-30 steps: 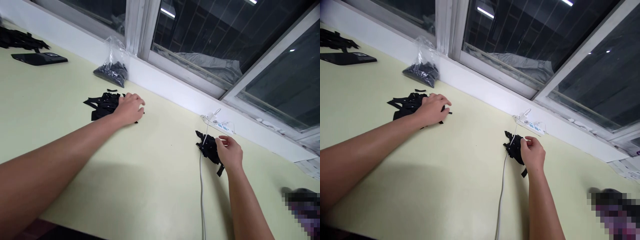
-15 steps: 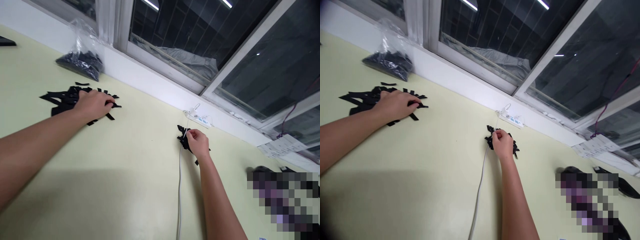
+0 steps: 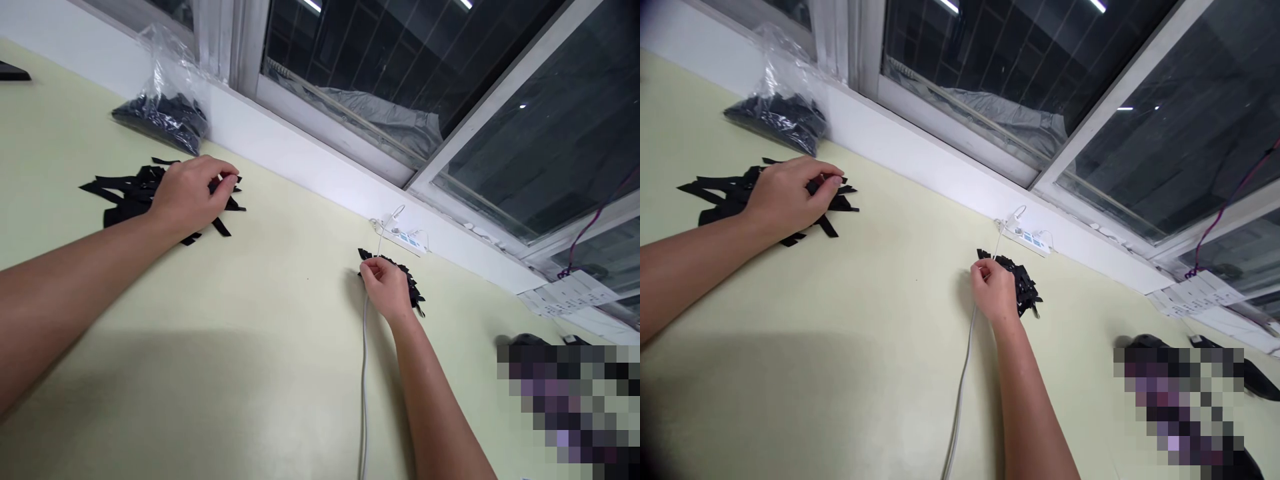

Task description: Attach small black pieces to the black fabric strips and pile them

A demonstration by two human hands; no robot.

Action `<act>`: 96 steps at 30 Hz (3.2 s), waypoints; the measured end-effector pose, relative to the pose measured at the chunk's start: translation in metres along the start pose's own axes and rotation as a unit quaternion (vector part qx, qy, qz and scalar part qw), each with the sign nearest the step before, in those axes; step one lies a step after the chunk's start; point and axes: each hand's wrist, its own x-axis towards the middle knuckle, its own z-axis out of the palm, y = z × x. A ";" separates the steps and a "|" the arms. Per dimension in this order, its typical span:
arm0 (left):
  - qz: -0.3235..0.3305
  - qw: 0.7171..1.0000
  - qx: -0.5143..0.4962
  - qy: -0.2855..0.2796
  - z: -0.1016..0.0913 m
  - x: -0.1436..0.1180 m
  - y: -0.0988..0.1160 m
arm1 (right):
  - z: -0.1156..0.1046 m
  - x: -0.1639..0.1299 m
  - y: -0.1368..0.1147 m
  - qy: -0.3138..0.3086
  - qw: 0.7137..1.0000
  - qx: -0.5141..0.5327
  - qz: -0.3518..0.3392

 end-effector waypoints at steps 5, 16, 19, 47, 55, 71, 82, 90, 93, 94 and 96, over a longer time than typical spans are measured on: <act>-0.005 0.998 -0.061 -0.004 -0.001 -0.002 0.019 | 0.015 -0.009 -0.016 -0.056 0.996 0.047 -0.056; 0.120 0.921 -0.188 -0.318 0.030 -0.049 0.086 | 0.037 -0.025 -0.046 -0.272 0.887 0.373 -0.031; 0.130 0.904 -0.201 -0.354 0.025 -0.054 0.094 | 0.040 -0.028 -0.052 -0.284 0.876 0.387 -0.038; 0.010 0.855 -0.365 -0.370 0.046 -0.063 0.090 | 0.033 -0.021 -0.044 -0.303 0.870 0.388 0.028; -0.028 0.817 -0.418 -0.396 0.048 -0.063 0.088 | 0.033 -0.019 -0.039 -0.293 0.870 0.396 0.019; 0.035 0.925 -0.276 -0.258 0.045 -0.059 0.088 | 0.039 -0.019 -0.037 -0.246 0.909 0.337 0.018; 0.042 0.934 -0.229 -0.270 0.037 -0.060 0.094 | 0.041 -0.027 -0.049 -0.092 0.966 0.235 -0.055; 0.048 0.939 -0.226 -0.257 0.041 -0.061 0.091 | 0.040 -0.033 -0.051 -0.062 0.963 0.147 -0.215; 0.049 0.939 -0.225 -0.254 0.040 -0.061 0.092 | 0.042 -0.034 -0.050 -0.074 0.962 0.147 -0.219; 0.050 0.940 -0.224 -0.254 0.039 -0.061 0.092 | 0.042 -0.035 -0.051 -0.075 0.962 0.144 -0.221; 0.050 0.939 -0.223 -0.257 0.037 -0.060 0.093 | 0.043 -0.035 -0.051 -0.074 0.961 0.140 -0.229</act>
